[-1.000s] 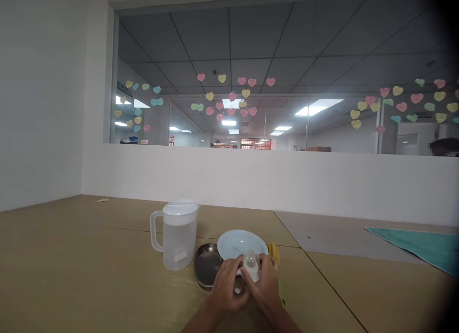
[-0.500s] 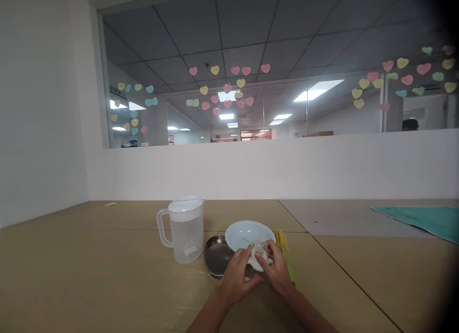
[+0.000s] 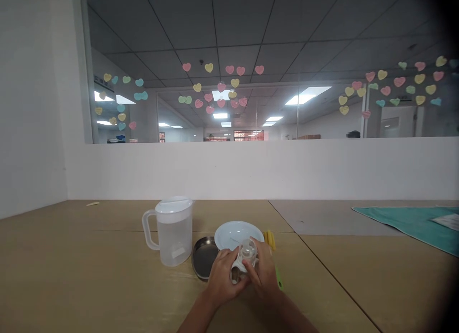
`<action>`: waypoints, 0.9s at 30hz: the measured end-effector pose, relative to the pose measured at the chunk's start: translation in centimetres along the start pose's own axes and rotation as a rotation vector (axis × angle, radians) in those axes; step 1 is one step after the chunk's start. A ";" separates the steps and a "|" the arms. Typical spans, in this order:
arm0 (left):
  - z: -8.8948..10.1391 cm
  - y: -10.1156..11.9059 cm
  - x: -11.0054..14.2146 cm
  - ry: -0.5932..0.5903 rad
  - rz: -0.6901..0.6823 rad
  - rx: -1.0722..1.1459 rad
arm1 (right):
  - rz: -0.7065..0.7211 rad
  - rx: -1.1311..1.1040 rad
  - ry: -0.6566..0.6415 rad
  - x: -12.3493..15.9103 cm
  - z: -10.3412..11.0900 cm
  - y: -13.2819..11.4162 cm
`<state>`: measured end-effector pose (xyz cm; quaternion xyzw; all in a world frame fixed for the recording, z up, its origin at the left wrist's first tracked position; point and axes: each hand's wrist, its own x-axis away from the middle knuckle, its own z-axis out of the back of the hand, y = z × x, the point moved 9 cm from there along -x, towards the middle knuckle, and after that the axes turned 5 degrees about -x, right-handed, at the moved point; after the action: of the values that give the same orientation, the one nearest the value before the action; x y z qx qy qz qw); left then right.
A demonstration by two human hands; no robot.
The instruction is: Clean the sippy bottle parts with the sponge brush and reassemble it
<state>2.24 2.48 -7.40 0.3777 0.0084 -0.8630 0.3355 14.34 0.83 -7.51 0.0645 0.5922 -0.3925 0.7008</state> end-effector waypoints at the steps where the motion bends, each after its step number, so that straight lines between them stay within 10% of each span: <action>1: 0.0 0.0 0.0 -0.001 0.006 0.005 | 0.004 0.001 0.002 0.0 0.0 0.0; 8: 0.1 0.0 -0.2 -0.013 0.026 0.035 | 0.019 -0.038 0.119 -0.7 1.6 0.0; 14: -0.2 -0.3 -0.1 -0.038 0.034 0.036 | -0.387 -0.227 0.358 -0.7 3.5 3.6; 27: -0.5 -0.1 0.0 -0.063 0.030 -0.004 | -0.458 -0.428 0.185 -1.0 0.9 7.9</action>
<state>2.53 2.71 -7.79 0.3500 -0.0061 -0.8692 0.3493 20.00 6.22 -9.38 -0.1839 0.7214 -0.3992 0.5352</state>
